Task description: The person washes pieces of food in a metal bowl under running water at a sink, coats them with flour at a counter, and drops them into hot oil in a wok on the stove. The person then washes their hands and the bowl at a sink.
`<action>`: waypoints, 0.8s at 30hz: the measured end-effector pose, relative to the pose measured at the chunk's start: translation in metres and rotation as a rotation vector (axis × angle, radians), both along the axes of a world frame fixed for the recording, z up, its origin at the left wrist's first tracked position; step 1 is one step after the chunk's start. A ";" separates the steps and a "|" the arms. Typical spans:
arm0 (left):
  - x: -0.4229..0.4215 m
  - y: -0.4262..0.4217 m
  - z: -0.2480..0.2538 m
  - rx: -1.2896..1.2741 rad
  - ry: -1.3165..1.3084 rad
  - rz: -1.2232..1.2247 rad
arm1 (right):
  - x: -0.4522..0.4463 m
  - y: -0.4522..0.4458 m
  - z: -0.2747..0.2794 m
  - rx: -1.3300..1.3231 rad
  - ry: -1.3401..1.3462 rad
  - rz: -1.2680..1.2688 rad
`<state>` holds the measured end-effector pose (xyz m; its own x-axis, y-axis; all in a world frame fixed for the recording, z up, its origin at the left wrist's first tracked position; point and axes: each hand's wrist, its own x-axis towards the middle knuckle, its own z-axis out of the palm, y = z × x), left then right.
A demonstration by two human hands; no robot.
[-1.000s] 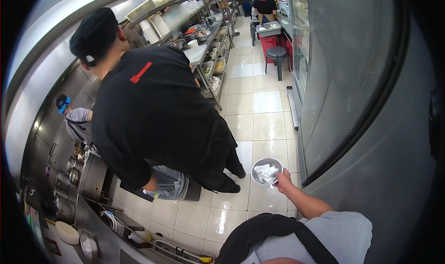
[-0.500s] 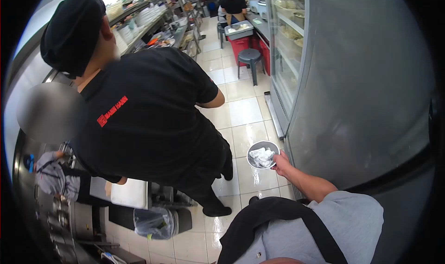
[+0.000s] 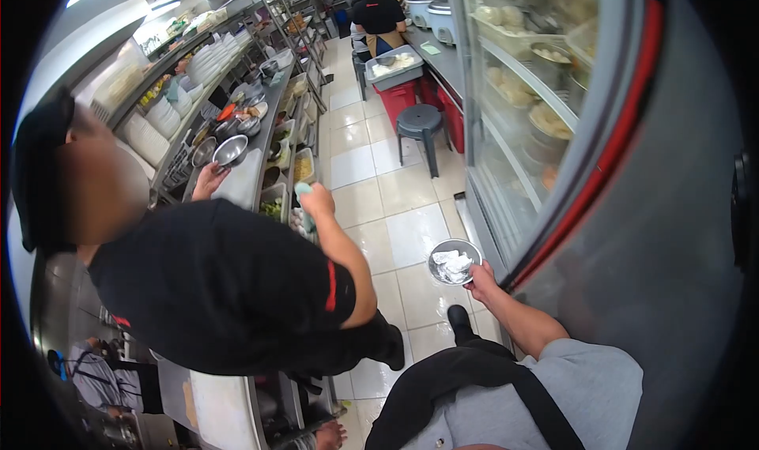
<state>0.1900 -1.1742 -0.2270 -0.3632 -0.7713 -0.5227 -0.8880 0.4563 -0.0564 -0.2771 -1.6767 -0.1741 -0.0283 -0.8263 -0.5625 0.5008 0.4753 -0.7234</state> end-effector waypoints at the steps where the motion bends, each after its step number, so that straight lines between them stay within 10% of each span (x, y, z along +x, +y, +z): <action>1: -0.005 -0.006 -0.004 -0.336 0.220 0.303 | 0.005 -0.033 -0.003 -0.014 0.030 0.010; 2: -0.019 -0.039 -0.005 0.079 0.366 0.907 | 0.008 -0.068 -0.007 -0.025 0.059 0.014; 4: -0.015 -0.135 0.003 0.147 0.380 1.189 | 0.029 -0.136 0.002 -0.044 0.055 0.006; 12: -0.021 -0.691 0.269 -0.630 -0.463 0.432 | 0.104 -0.376 0.064 -0.087 0.045 0.118; 18: 0.017 -0.756 0.297 -0.749 -1.998 -0.841 | 0.140 -0.527 0.072 -0.172 -0.104 0.207; 24: -0.021 -0.773 0.399 -0.526 -1.353 -0.425 | 0.134 -0.638 0.091 -0.082 -0.091 0.255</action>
<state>0.1687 -1.9473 0.1717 -0.0864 -0.9357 -0.3422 0.1542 0.3267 -0.9324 -0.1428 -2.3143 -0.0834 0.2338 -0.8432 -0.4840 0.4369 0.5359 -0.7225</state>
